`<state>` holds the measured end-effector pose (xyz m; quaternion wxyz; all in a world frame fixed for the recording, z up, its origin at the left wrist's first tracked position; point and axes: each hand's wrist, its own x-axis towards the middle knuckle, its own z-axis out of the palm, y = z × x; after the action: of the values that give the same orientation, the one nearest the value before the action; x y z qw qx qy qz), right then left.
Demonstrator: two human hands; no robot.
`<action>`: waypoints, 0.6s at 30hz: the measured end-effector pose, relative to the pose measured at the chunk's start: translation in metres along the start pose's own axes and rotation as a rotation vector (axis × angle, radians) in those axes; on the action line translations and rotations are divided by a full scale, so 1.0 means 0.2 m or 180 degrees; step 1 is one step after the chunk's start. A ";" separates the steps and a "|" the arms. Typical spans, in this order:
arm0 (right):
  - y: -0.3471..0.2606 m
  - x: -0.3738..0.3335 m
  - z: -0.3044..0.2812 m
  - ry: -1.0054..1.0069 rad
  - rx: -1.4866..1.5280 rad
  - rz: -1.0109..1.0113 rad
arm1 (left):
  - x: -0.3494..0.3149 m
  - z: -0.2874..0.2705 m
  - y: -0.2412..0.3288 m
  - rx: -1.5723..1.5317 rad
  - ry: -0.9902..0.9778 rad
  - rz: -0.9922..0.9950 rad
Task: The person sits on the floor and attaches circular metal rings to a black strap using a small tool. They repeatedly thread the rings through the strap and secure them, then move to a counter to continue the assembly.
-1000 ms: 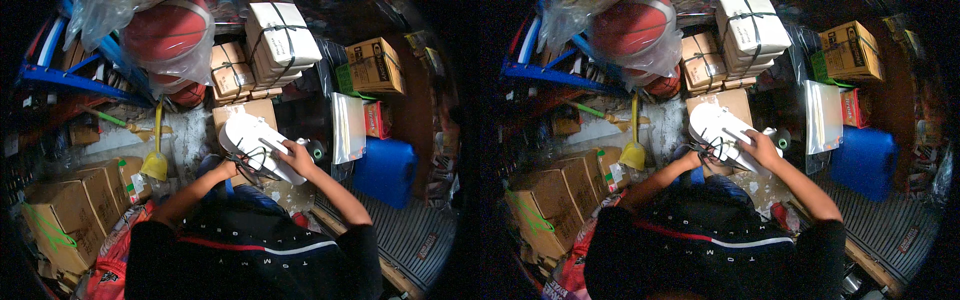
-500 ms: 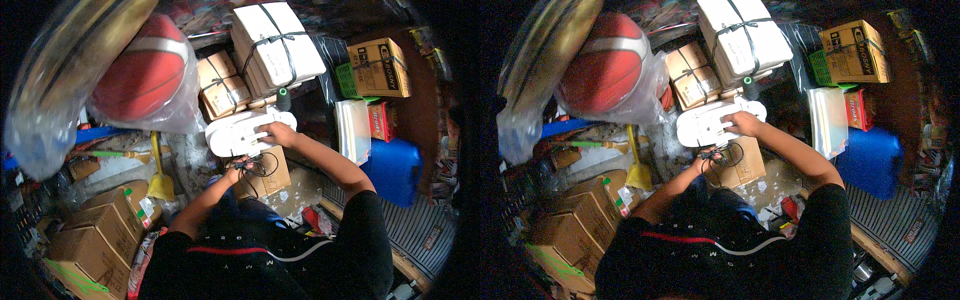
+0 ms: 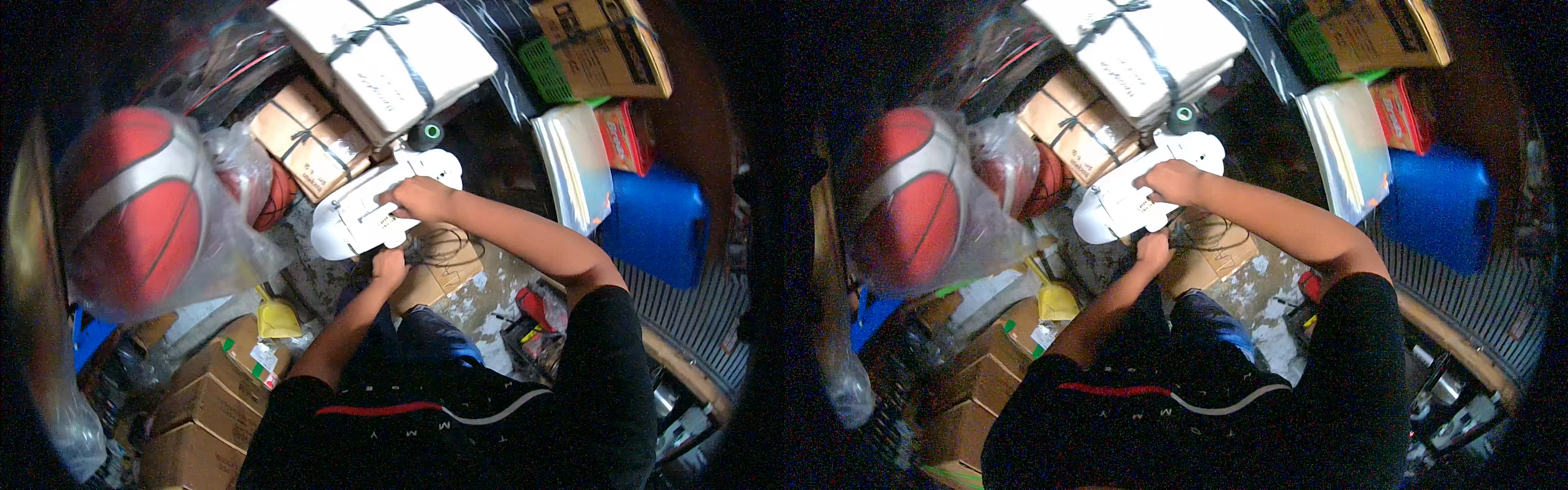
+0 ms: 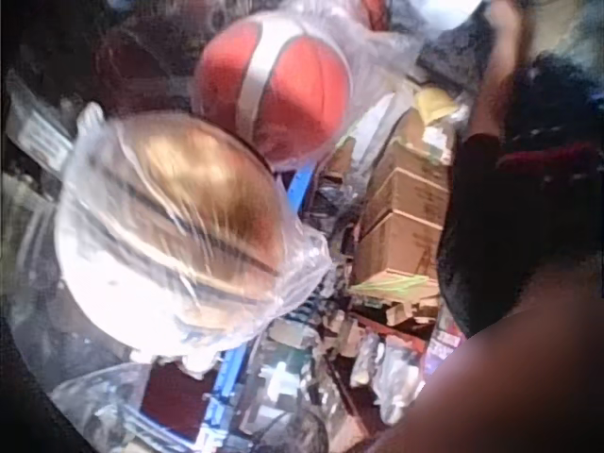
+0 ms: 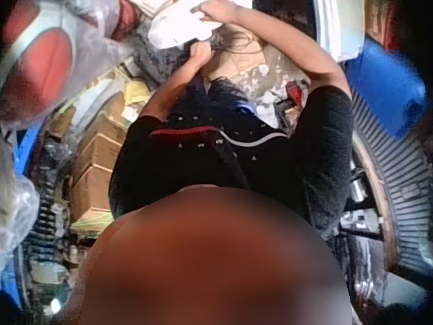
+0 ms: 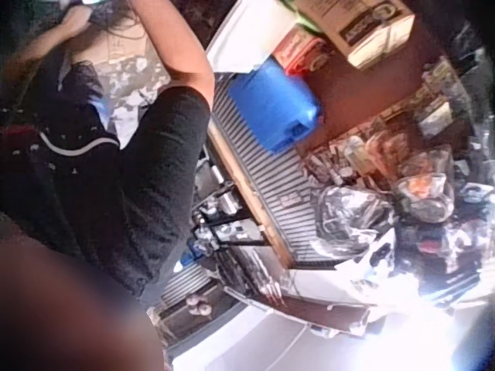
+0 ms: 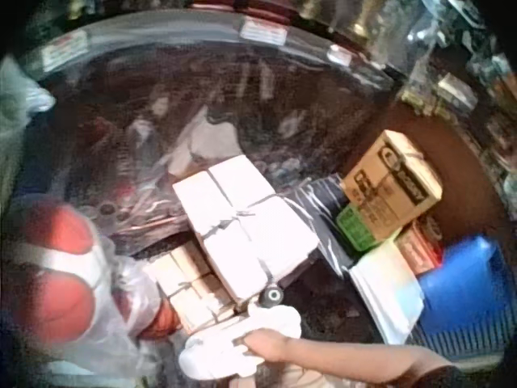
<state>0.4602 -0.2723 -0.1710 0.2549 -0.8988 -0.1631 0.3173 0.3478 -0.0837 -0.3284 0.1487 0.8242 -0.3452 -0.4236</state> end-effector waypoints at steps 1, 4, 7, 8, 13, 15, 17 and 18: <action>0.03 0.00 -0.01 0.0118 0.0026 0.0084 | 0.05 -0.02 0.02 0.0004 -0.0165 -0.0308; 0.10 -0.01 -0.01 0.0653 -0.0176 -0.0086 | 0.20 0.00 0.07 0.0005 -0.0455 -0.0813; 0.04 -0.09 0.10 0.1216 0.0095 -0.0069 | 0.32 0.08 0.06 0.0949 0.0619 -0.0441; 0.00 -0.14 0.15 0.1586 0.0175 0.0031 | 0.36 0.11 0.06 0.0666 0.0524 -0.0260; -0.18 -0.56 0.44 0.3058 0.0553 0.0164 | 0.45 0.22 0.00 0.1052 0.0185 -0.0212; -0.27 -0.78 0.57 0.0878 -0.0512 0.1058 | 0.46 0.24 -0.03 0.1153 0.0121 -0.0081; -0.38 -1.05 0.77 0.0813 0.0426 0.1695 | 0.50 0.26 -0.03 0.1228 -0.0008 0.0156; -0.42 -1.17 0.88 0.0654 0.0548 0.1815 | 0.52 0.26 -0.03 0.1269 -0.0079 0.0260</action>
<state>0.1603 -0.2488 -0.1272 0.2459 -0.9107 0.1496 0.2961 0.3506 -0.1496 -0.4240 -0.0046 0.8173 -0.4572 -0.3506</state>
